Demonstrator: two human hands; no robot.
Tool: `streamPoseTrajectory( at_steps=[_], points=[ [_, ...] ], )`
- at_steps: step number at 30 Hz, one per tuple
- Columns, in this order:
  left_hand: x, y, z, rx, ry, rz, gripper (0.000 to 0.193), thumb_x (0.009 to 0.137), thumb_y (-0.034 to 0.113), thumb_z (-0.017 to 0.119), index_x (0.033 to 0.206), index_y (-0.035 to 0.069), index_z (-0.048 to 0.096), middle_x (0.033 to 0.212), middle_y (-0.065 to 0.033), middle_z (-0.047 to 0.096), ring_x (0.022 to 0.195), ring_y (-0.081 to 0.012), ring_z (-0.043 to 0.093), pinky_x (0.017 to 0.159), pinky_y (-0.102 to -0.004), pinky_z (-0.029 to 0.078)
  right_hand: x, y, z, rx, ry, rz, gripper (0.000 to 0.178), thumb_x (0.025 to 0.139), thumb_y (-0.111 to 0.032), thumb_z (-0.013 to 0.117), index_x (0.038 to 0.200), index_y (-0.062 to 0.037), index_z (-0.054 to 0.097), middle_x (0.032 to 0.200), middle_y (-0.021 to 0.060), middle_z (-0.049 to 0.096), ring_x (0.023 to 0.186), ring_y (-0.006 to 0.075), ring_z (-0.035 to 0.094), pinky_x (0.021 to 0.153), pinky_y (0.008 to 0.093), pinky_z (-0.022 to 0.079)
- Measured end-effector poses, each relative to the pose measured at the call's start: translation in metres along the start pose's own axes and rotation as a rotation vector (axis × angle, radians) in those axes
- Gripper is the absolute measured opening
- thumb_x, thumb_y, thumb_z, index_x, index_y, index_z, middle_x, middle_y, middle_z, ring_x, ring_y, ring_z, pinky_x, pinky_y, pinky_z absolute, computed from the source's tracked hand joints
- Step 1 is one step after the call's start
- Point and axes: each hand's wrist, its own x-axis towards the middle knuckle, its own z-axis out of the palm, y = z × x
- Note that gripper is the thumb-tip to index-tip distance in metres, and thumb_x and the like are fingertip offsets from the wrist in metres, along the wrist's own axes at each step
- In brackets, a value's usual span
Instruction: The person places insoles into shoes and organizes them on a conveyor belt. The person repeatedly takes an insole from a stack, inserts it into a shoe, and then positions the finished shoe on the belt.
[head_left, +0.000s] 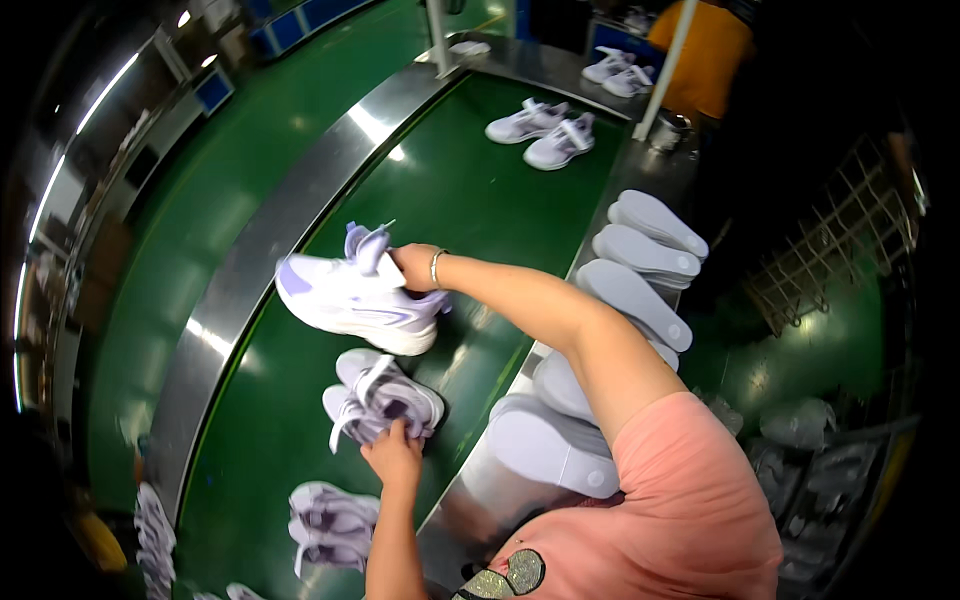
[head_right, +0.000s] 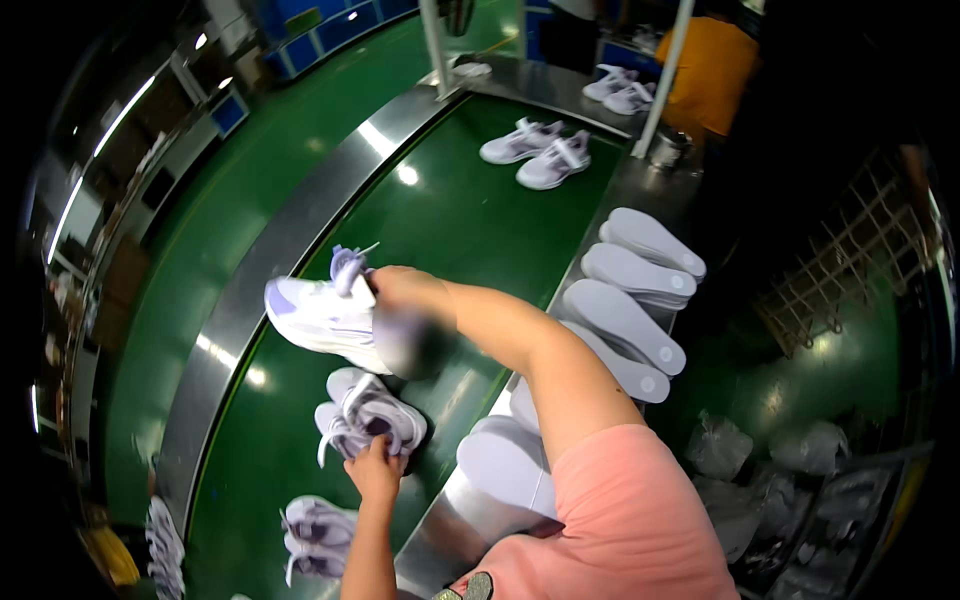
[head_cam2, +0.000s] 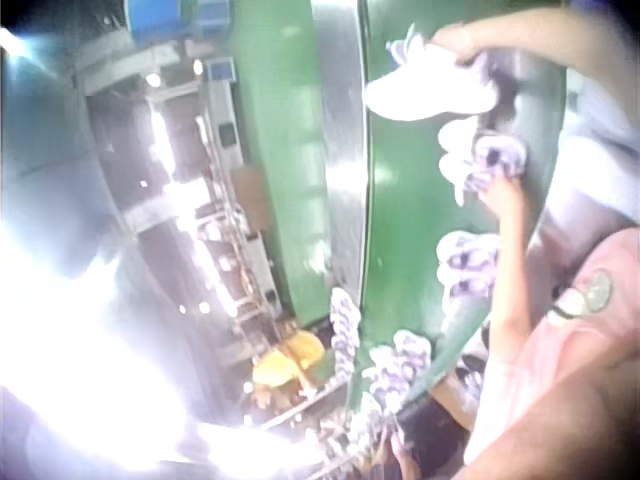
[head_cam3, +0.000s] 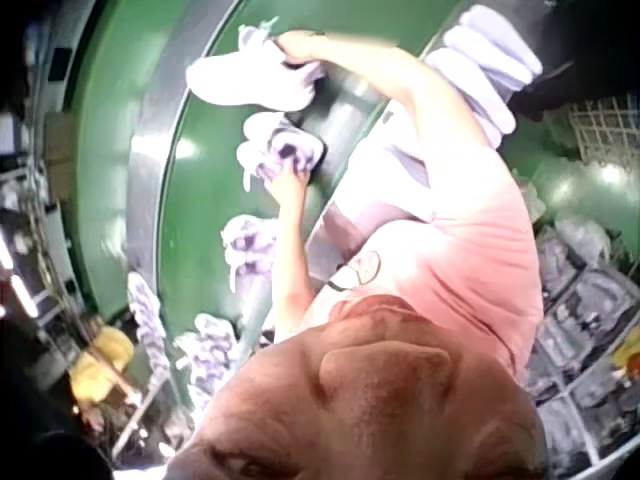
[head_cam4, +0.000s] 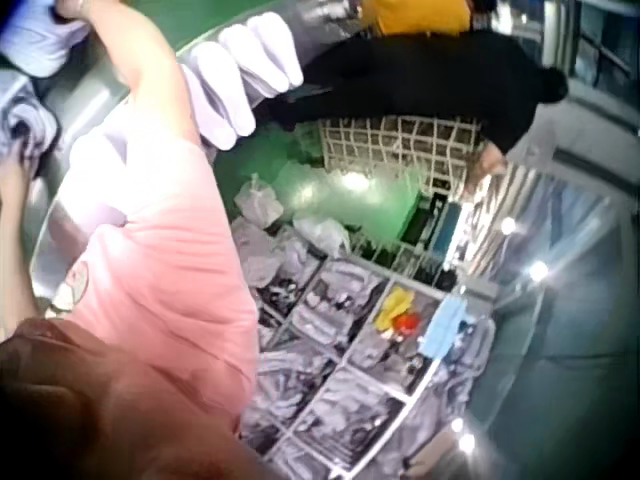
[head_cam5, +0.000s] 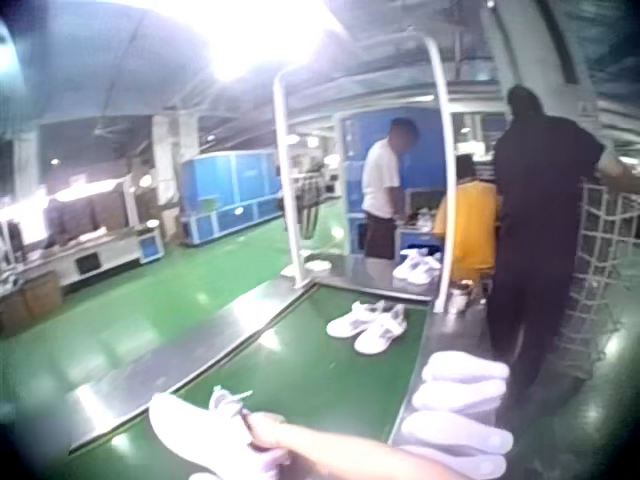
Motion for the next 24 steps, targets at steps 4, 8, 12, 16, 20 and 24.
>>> streamPoseTrajectory(
  at_steps=[4,8,12,16,20,24],
  points=[
    [0.068,0.022,-0.005,-0.048,0.186,0.133,0.026,0.067,0.015,0.058,0.092,0.012,0.058,0.071,-0.0104,0.060,0.069,-0.0276,0.056,0.067,-0.0398,0.034,-0.010,-0.037,-0.070,0.178,0.269,0.095,0.037,0.067,-0.003,0.045,0.103,-0.0010,0.053,0.098,0.0236,0.056,0.093,0.0354,0.053,0.080,0.0375,0.043],
    [0.149,0.081,-0.016,-0.224,0.200,0.245,0.035,0.072,0.017,0.059,0.106,0.010,0.052,0.082,-0.0151,0.059,0.075,-0.0314,0.056,0.070,-0.0406,0.037,-0.034,-0.044,-0.120,0.021,0.537,-0.329,0.030,0.069,-0.006,0.049,0.098,-0.0002,0.053,0.095,0.0217,0.055,0.089,0.0369,0.051,0.081,0.0388,0.041],
    [0.157,0.106,-0.014,-0.669,0.202,0.189,0.045,0.079,0.017,0.055,0.120,0.004,0.041,0.104,-0.0197,0.052,0.092,-0.0304,0.052,0.082,-0.0400,0.036,-0.072,-0.051,-0.137,-0.092,0.621,-0.441,0.028,0.069,-0.009,0.051,0.096,-0.0004,0.052,0.098,0.0193,0.053,0.092,0.0367,0.048,0.084,0.0401,0.038],
    [0.091,0.068,-0.005,-1.258,0.032,-0.157,0.046,0.085,0.023,0.050,0.123,0.004,0.034,0.113,-0.0121,0.047,0.101,-0.0227,0.047,0.083,-0.0336,0.038,-0.094,-0.069,-0.121,-0.304,0.637,-0.509,0.027,0.070,-0.016,0.050,0.094,-0.0034,0.053,0.093,0.0180,0.057,0.087,0.0330,0.054,0.079,0.0382,0.042],
    [0.004,0.033,-0.060,-1.374,0.098,-0.445,0.055,0.087,0.035,0.044,0.130,0.009,0.022,0.121,-0.0117,0.041,0.106,-0.0231,0.043,0.082,-0.0334,0.037,-0.089,-0.103,-0.059,-0.061,0.659,-0.621,0.026,0.070,-0.021,0.052,0.090,-0.0053,0.051,0.081,0.0181,0.058,0.075,0.0353,0.055,0.067,0.0416,0.045],
    [-0.060,0.026,-0.094,-1.551,0.402,-0.359,0.067,0.085,0.044,0.044,0.133,0.012,0.009,0.127,-0.0129,0.033,0.112,-0.0240,0.038,0.084,-0.0345,0.034,-0.113,-0.161,0.002,0.106,0.444,-0.343,0.022,0.072,-0.025,0.054,0.085,-0.0074,0.052,0.067,0.0166,0.058,0.064,0.0383,0.055,0.057,0.0453,0.045]
  ],
)
